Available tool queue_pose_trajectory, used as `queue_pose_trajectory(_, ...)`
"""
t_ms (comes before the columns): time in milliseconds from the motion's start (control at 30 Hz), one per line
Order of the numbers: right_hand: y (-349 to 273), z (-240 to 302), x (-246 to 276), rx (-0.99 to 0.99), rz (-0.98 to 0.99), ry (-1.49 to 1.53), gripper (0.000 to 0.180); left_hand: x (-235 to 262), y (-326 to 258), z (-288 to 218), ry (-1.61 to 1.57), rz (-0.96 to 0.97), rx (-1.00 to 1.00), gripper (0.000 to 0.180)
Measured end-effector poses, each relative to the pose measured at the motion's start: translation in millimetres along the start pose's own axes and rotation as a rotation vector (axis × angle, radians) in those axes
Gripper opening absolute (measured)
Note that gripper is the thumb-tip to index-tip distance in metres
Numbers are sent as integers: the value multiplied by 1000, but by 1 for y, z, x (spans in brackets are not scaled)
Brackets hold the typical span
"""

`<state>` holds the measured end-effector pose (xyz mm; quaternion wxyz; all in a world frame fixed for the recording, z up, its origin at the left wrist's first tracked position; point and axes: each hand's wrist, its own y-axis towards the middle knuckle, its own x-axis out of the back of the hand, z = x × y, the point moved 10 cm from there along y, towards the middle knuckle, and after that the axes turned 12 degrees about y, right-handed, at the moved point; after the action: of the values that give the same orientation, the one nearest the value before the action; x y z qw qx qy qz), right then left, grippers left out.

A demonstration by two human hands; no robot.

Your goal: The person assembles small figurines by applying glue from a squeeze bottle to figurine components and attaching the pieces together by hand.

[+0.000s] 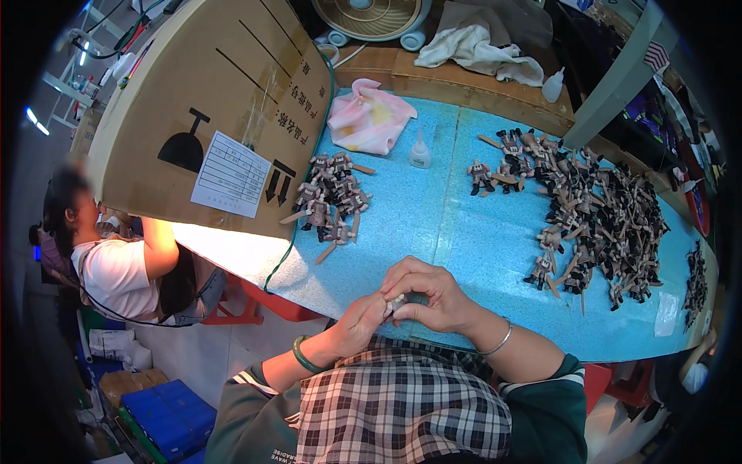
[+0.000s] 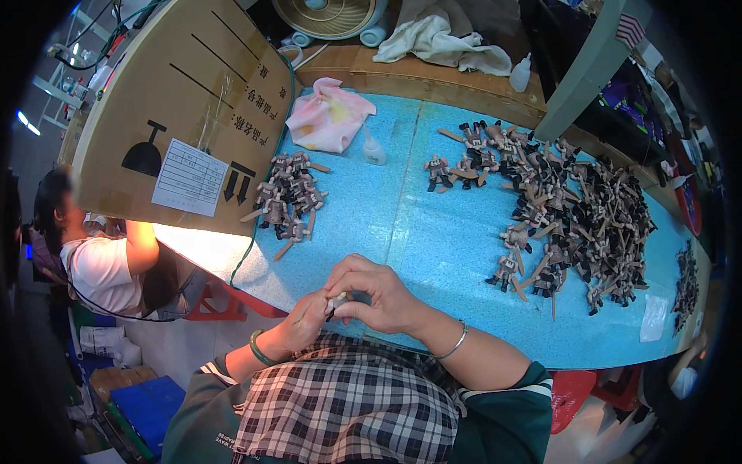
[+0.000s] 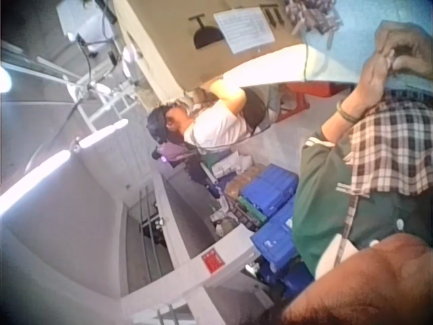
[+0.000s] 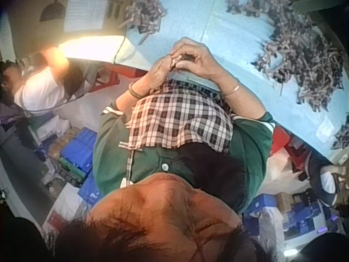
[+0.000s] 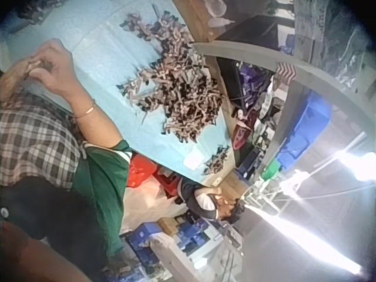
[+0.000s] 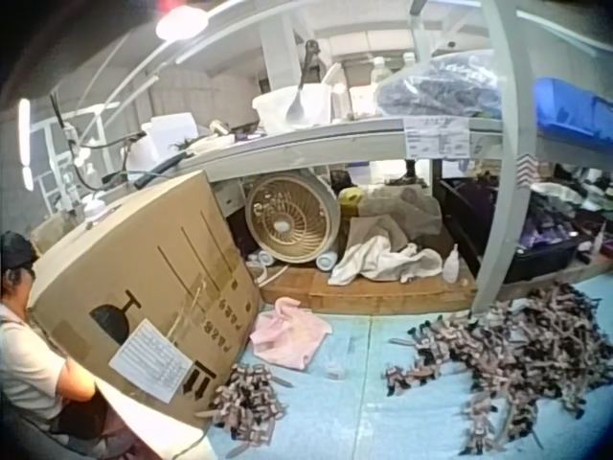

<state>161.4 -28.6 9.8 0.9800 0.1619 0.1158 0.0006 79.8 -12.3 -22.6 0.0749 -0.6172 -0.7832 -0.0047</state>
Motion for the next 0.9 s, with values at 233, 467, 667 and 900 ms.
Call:
queue_pose_trajectory(233,-1,-4,1,-43,-16,93,18,-1,2,-1,-117,-41,36,50)
queue_pose_trajectory(467,-3,-13,5,-140,-57,193,17,-6,1,18,-205,-40,161,56)
queue_pose_trajectory(667,-1,-11,8,-120,-78,147,14,-11,3,13,-372,-29,176,50)
queue_pose_trajectory(900,-1,-16,10,-156,-86,174,12,-12,5,11,-459,-58,215,45)
